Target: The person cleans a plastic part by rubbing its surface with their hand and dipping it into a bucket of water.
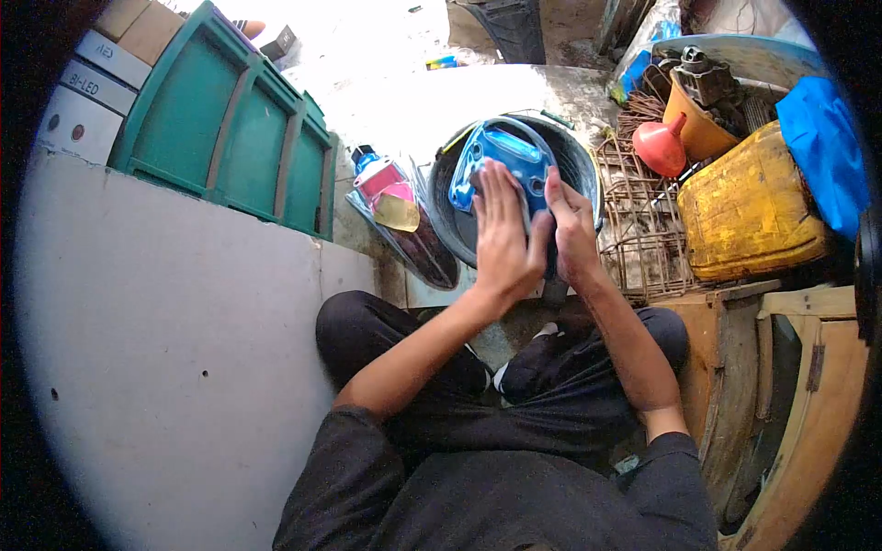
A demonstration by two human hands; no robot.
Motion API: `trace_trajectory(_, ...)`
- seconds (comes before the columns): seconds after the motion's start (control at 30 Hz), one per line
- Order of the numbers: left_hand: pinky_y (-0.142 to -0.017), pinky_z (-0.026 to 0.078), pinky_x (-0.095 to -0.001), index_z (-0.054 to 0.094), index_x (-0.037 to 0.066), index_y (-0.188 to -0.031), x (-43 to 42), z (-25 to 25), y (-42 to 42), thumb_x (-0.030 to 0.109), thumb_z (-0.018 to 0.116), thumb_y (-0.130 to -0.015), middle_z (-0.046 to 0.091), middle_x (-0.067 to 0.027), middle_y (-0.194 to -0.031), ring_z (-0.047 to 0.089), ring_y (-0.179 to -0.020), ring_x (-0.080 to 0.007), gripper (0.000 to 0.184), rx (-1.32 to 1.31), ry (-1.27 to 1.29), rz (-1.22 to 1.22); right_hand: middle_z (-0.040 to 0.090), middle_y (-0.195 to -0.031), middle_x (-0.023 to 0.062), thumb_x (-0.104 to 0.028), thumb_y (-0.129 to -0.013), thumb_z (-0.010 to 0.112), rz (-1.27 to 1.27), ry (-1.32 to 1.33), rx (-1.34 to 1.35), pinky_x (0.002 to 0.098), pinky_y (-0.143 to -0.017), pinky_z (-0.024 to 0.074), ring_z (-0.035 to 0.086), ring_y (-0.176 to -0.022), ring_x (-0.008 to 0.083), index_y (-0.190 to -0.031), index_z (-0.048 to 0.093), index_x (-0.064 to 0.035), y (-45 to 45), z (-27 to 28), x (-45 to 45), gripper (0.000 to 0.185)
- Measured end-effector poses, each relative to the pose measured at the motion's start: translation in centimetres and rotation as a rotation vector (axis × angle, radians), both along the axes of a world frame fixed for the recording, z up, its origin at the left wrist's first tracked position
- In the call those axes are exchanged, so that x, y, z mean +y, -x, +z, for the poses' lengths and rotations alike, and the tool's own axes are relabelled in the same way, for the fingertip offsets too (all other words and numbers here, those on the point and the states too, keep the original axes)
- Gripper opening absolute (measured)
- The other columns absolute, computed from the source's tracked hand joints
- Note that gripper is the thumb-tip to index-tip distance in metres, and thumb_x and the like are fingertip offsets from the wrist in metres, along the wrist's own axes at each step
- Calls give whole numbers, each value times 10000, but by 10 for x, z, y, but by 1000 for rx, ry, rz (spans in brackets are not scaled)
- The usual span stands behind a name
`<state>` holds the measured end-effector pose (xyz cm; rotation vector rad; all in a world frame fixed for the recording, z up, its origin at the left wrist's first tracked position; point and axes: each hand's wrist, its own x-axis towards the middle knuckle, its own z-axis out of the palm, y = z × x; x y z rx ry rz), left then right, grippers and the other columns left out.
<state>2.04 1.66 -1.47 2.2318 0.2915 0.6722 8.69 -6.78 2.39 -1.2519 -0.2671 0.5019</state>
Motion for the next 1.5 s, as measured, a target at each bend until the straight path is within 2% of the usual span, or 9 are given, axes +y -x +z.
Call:
trace_trajectory(0.17,-1191,159,-481,352,-59,-1460,19,1,-27,232,352,-1034,254,-277,-1555,184,-1476,-390,516,1,162,-66,647,-1176,82,-360,-1062,402,-30,-273,352,294,-930,482,633,-1008,153,-1261,577,3,-37,-31,13,449)
trace_trajectory(0.27,-986,439,-408,548,-35,-1317,43,7,-37,267,328,-1055,637,-273,-1183,602,-1150,-379,456,196,530,76,679,-1044,86,-375,-1054,416,23,-194,497,315,-779,560,672,-872,167,-1201,598,-37,-72,-72,15,411)
trace_trajectory(0.47,-844,483,-392,626,-31,-1158,77,-13,-41,278,344,-1047,688,-213,-1003,659,-943,-302,433,61,520,167,658,-818,51,-427,-988,554,-166,277,496,320,-636,520,615,-681,124,-934,667,-41,-129,-189,18,406)
trace_trajectory(0.77,-883,505,-527,683,42,-1033,79,-100,-72,347,493,-978,668,-292,-968,633,-994,-473,364,631,161,70,618,-1175,335,-801,-734,583,-7,1302,-39,425,-995,464,590,-1181,408,-1122,662,102,-178,-355,30,986)
trace_trajectory(0.93,-985,485,-469,662,-9,-1128,90,-185,-130,271,539,-938,606,-256,-1258,596,-1170,-398,361,1075,-2,-58,453,-1442,263,-508,-899,429,-47,1442,158,484,-1121,333,435,-1351,406,-1316,576,4,-140,-308,45,676)
trace_trajectory(1.1,-1061,441,-446,601,-13,-1264,93,-218,-142,145,559,-902,528,-257,-1370,527,-1273,-382,397,1171,159,-45,544,-1376,220,-463,-862,567,176,1479,134,458,-1082,393,484,-1315,383,-1296,599,-21,-155,-315,33,621)
trace_trajectory(1.27,-1081,421,-446,573,-19,-1307,89,-272,-130,126,604,-871,540,-258,-1354,497,-1302,-377,461,1147,130,1,636,-1243,189,-397,-795,735,301,1119,165,368,-948,504,626,-1116,265,-1196,640,47,-168,-323,25,607)
trace_trajectory(1.43,-1070,420,-407,587,-37,-1281,97,-240,-133,207,612,-874,566,-253,-1328,526,-1270,-374,475,1029,106,-76,712,-949,157,-250,-908,638,55,918,364,378,-741,583,705,-774,228,-1160,633,78,-170,-260,37,413)
trace_trajectory(1.5,-1020,448,-403,614,-48,-1231,102,-241,-138,214,598,-884,619,-256,-1247,585,-1195,-372,435,828,239,-3,706,-903,142,-252,-908,638,126,692,430,386,-687,584,701,-732,222,-1071,661,50,-182,-304,26,344)
